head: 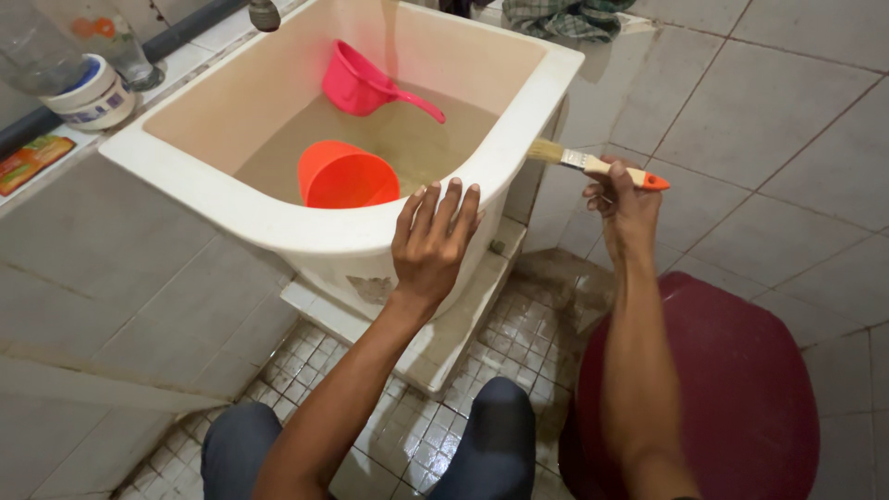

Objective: The person scrubs the exterior of a white utility sink with a brush, then rinses the brush under running water. They then wipe the sink's rim with a cloth.

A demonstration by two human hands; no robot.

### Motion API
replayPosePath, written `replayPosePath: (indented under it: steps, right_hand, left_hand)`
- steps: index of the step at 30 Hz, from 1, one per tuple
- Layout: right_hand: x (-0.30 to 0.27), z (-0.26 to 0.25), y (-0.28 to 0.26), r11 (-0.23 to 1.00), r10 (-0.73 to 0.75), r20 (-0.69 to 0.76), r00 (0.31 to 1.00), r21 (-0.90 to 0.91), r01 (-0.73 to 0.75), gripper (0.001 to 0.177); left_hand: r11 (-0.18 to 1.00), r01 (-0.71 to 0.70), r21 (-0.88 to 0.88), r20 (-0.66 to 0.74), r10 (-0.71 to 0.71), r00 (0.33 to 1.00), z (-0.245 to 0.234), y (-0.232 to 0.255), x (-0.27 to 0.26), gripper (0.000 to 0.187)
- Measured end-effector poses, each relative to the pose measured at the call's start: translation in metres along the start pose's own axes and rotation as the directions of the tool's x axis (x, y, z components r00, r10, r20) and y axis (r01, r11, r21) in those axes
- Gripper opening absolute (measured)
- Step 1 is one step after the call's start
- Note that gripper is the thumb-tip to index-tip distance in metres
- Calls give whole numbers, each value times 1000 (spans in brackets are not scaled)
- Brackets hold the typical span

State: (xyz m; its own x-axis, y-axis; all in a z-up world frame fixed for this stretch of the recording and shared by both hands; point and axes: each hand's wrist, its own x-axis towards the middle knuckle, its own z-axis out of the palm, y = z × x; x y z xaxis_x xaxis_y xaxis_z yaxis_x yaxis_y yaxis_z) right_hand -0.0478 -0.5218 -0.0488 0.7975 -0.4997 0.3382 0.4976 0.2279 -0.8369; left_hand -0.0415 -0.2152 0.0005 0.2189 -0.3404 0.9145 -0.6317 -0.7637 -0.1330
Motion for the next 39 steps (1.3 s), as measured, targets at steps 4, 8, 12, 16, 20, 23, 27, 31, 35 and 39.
replayPosePath:
  steps: [4, 8, 12, 16, 20, 23, 27, 31, 35, 39]
  right_hand:
    - [24, -7, 5, 1000, 5, -29, 1000, -20, -6, 46]
    - [49, -11, 10, 999, 32, -75, 997, 13, -31, 42]
    - [71, -13, 12, 995, 81, -162, 983, -37, -88, 40]
    - [92, -15, 16, 997, 81, -169, 982, 12, -81, 41]
    - [115, -9, 23, 1000, 5, -276, 961, 28, 3, 41]
    - [124, -3, 26, 999, -30, -338, 940, 10, 36, 42]
    - [113, 4, 27, 999, -4, -325, 946, -45, -12, 42]
    - [95, 10, 22, 998, -30, -252, 967, -63, 15, 43]
    - [77, 12, 15, 995, -42, -208, 977, -92, 24, 43]
    - [65, 16, 10, 991, -57, -201, 978, -128, 32, 44]
  left_hand:
    - [1000, -3, 5, -10, 3, 1000, 2, 0, 1, 28]
    - [1000, -3, 7, 11, 3, 1000, 1, -1, 0, 29]
    - [999, -22, 35, -7, 23, 1000, 2, -1, 1, 29]
    - [999, -31, 37, -1, 31, 1000, 2, -2, 0, 29]
    - [999, -28, 34, -3, 28, 1000, 2, -2, 0, 30]
    - [999, -34, 39, 7, 34, 999, 2, -2, 1, 30]
    - [998, -41, 39, 6, 41, 999, 2, -3, 1, 30]
    - [999, -25, 27, 12, 25, 1000, 1, -2, 0, 30]
    - [1000, -11, 23, 9, 10, 1000, 1, -1, 0, 29]
    - [1000, 0, 11, 16, 0, 1000, 1, 0, 0, 30]
